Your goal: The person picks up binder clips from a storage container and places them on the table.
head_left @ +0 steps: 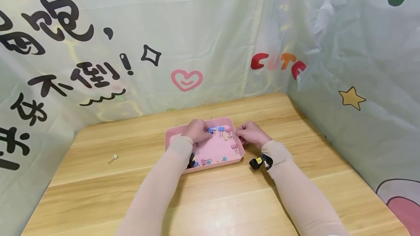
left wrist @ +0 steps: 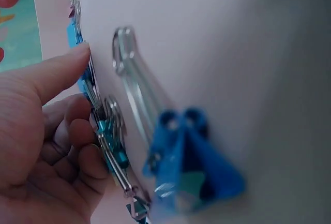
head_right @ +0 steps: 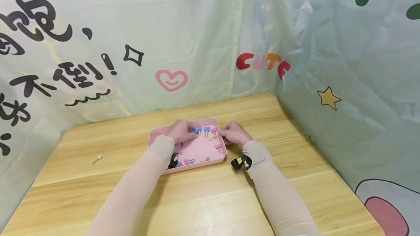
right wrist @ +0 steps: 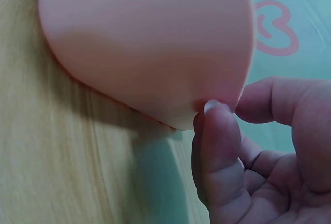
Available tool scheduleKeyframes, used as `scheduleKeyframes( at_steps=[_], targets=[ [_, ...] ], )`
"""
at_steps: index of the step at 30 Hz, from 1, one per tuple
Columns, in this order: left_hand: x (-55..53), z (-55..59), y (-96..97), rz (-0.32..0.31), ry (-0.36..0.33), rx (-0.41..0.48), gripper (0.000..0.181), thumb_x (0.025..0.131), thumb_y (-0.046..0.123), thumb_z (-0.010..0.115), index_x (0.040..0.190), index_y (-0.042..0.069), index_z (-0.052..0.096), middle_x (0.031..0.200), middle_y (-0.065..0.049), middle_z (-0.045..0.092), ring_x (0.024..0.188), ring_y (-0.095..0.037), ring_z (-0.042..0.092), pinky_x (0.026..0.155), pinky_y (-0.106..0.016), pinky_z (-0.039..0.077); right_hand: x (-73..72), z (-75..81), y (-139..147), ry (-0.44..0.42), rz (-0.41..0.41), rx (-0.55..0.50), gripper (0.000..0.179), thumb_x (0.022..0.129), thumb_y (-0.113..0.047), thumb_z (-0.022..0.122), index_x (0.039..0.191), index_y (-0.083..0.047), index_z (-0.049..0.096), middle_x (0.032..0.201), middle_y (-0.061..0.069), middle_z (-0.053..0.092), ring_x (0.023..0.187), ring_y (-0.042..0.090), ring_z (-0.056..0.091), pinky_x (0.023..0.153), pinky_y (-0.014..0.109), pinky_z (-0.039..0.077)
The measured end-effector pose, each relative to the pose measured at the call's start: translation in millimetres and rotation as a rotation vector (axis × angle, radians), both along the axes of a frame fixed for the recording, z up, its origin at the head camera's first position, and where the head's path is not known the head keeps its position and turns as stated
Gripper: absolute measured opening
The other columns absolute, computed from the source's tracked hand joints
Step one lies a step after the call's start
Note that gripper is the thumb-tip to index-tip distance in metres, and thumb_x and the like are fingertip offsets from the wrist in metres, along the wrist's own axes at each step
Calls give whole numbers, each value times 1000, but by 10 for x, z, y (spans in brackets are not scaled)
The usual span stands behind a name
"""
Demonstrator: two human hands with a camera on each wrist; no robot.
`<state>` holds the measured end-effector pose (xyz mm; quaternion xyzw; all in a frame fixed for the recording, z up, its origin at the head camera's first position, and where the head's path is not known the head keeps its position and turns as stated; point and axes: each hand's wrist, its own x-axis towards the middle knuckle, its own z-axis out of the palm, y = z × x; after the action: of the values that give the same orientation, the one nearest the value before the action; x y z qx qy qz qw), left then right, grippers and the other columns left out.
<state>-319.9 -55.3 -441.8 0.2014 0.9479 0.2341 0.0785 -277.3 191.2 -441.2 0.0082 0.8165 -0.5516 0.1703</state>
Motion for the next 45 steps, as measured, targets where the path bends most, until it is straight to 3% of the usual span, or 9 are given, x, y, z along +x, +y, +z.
scheduleKeyframes(
  at_steps=[6,15,20,26,29,34,45],
  targets=[
    [-1,-32,21,19,7,-10,23,79,30,80,94,12,76,78,6,67,71,-11,57,71,-26,48,5,10,-10,-7,0,-6,19,89,-8,57,99,7,63,78,11,61,61,17,56,54,26,49],
    [14,9,8,4,-13,27,21,76,30,82,87,14,73,74,5,64,69,-12,55,67,-26,47,-11,-4,-23,-6,-8,-5,17,88,-7,57,97,7,63,82,12,63,61,16,57,54,26,50],
    [26,91,7,17,-11,72,23,75,28,84,88,12,74,75,5,65,69,-12,57,65,-26,48,-21,-31,-9,0,-7,0,17,89,-8,57,97,6,63,80,11,62,61,17,57,54,26,50],
    [69,277,-63,21,-10,119,22,78,22,81,93,8,73,78,3,65,71,-14,59,72,-29,51,-12,-29,-8,-5,-9,1,17,90,-8,57,97,7,63,83,13,62,63,17,57,55,26,50],
    [87,383,-176,38,4,119,19,80,24,79,93,11,73,81,3,65,73,-15,59,73,-31,51,-10,-29,-15,-3,-13,-3,17,89,-7,57,97,7,63,86,14,63,63,17,58,56,26,51],
    [108,498,-487,118,14,126,18,80,29,79,90,16,72,85,3,65,78,-16,59,71,-32,51,-15,-42,-27,7,-5,-9,16,90,-8,57,95,7,62,86,14,63,64,17,58,56,26,51],
    [178,536,-1324,234,59,103,21,83,27,76,96,11,74,85,-3,66,78,-20,57,67,-32,48,7,-36,0,7,-1,-7,18,89,-7,57,98,8,63,84,13,63,64,17,58,56,26,51]
  ],
)
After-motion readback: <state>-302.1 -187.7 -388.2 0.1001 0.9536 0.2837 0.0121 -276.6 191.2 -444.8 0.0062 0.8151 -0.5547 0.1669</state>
